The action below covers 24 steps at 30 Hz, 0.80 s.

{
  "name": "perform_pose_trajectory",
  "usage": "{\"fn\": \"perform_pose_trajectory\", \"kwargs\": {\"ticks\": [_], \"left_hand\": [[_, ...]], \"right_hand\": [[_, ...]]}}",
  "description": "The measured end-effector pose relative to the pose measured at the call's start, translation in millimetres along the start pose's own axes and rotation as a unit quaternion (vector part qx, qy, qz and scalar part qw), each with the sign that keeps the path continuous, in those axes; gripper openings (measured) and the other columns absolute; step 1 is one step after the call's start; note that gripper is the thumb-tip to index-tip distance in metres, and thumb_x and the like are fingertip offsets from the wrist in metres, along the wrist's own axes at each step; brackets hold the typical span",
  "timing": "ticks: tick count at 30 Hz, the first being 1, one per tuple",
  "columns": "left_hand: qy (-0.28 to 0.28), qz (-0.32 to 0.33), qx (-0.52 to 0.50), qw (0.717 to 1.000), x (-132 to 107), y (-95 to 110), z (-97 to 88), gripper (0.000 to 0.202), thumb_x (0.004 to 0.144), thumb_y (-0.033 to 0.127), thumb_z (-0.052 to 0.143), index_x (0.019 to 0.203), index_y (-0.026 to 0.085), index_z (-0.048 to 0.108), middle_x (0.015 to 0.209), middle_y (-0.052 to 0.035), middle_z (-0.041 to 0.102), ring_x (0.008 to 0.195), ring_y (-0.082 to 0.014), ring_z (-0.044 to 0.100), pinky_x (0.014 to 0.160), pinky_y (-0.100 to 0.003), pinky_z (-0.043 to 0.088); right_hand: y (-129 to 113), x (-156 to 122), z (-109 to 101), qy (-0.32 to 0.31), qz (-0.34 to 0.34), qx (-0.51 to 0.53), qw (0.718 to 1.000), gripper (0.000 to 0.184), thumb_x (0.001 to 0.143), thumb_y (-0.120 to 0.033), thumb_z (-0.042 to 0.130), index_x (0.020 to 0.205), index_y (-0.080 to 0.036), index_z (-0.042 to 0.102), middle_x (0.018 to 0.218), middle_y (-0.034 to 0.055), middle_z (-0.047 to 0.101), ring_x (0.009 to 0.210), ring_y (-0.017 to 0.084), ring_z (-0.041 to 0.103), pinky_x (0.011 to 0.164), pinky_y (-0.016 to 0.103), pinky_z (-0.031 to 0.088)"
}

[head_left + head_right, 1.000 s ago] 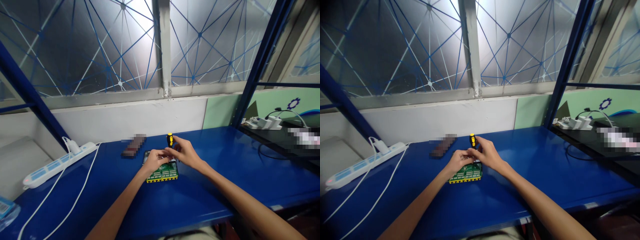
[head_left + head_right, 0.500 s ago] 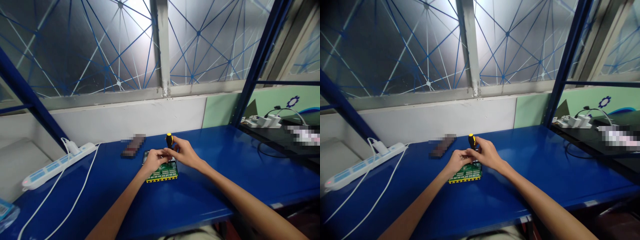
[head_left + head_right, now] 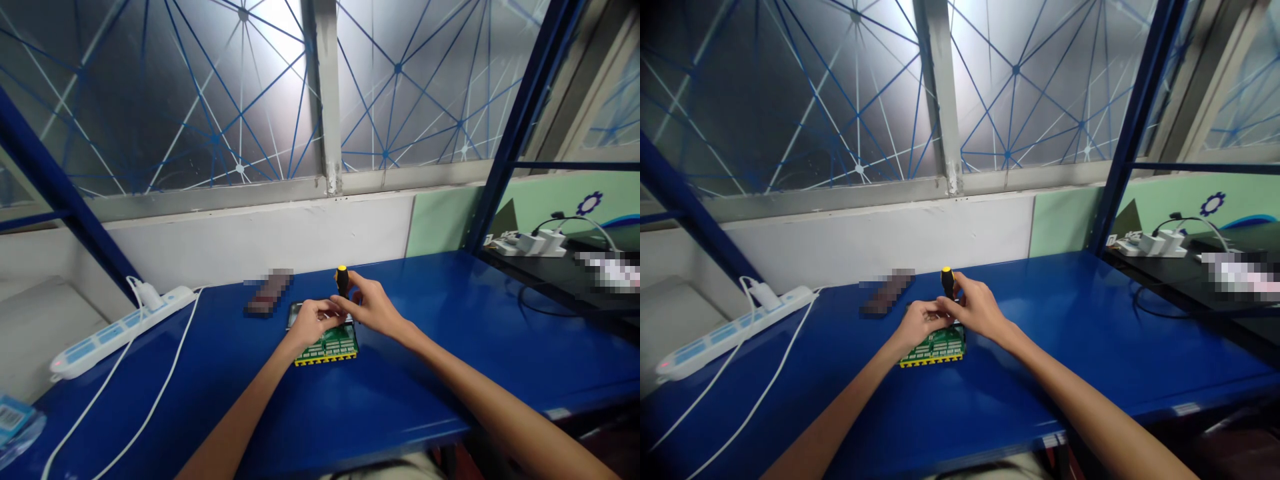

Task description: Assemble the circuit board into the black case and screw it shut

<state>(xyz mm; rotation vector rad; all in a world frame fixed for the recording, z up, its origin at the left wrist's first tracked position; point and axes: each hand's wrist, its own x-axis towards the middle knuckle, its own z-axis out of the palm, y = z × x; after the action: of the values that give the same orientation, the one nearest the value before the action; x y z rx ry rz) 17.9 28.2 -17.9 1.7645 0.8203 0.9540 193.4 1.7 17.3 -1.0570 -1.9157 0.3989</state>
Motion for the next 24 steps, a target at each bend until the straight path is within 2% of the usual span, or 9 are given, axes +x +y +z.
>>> {"fn": "perform_pose_trajectory", "kwargs": {"ticks": [3, 7, 11, 18, 24], "left_hand": [[-0.006, 0.001, 0.023, 1.0, 0.1, 0.2, -1.1, 0.026, 0.067, 0.035, 0.08, 0.079, 0.012, 0.077, 0.083, -0.0092, 0.075, 0.08, -0.0237, 0.068, 0.075, -0.032, 0.051], [0.005, -0.002, 0.031, 1.0, -0.1, -0.8, -1.0, 0.03, 0.067, 0.037, 0.08, 0.082, 0.011, 0.076, 0.083, -0.0097, 0.075, 0.078, -0.0241, 0.068, 0.075, -0.033, 0.052], [0.008, -0.002, 0.038, 0.999, -0.6, -0.2, -0.1, 0.032, 0.067, 0.039, 0.08, 0.082, 0.011, 0.076, 0.079, -0.0085, 0.075, 0.078, -0.0242, 0.068, 0.074, -0.032, 0.052], [-0.002, 0.003, 0.036, 0.999, -1.0, -0.7, 0.7, 0.032, 0.07, 0.039, 0.079, 0.087, 0.011, 0.076, 0.081, -0.0088, 0.075, 0.081, -0.025, 0.067, 0.073, -0.032, 0.052], [-0.009, 0.037, 0.052, 0.998, -1.7, 2.5, -0.6, 0.029, 0.074, 0.039, 0.075, 0.083, 0.011, 0.076, 0.081, -0.0085, 0.074, 0.079, -0.0232, 0.066, 0.071, -0.03, 0.051]], "right_hand": [[2.0, -0.1, 0.8, -0.001, 0.013, 0.001, 1.0, 0.021, 0.085, -0.037, 0.06, 0.096, -0.02, 0.054, 0.08, 0.0012, 0.064, 0.053, 0.01, 0.053, 0.049, 0.024, 0.033], [3.6, -0.1, 1.9, 0.0, 0.003, 0.003, 1.0, 0.032, 0.084, -0.039, 0.062, 0.108, -0.021, 0.053, 0.085, 0.0017, 0.065, 0.053, 0.009, 0.053, 0.049, 0.024, 0.034], [3.2, -0.6, 3.4, -0.004, 0.002, -0.004, 1.0, 0.032, 0.084, -0.04, 0.063, 0.106, -0.019, 0.053, 0.081, 0.002, 0.064, 0.054, 0.01, 0.051, 0.049, 0.025, 0.033], [2.7, -1.5, 3.9, -0.017, 0.007, -0.003, 1.0, 0.038, 0.085, -0.037, 0.06, 0.119, -0.02, 0.051, 0.076, 0.001, 0.062, 0.053, 0.011, 0.049, 0.05, 0.025, 0.031], [2.7, -1.6, 4.5, -0.018, 0.009, -0.006, 1.0, 0.039, 0.085, -0.037, 0.06, 0.119, -0.02, 0.051, 0.073, 0.0007, 0.061, 0.052, 0.01, 0.047, 0.05, 0.025, 0.03]]}}
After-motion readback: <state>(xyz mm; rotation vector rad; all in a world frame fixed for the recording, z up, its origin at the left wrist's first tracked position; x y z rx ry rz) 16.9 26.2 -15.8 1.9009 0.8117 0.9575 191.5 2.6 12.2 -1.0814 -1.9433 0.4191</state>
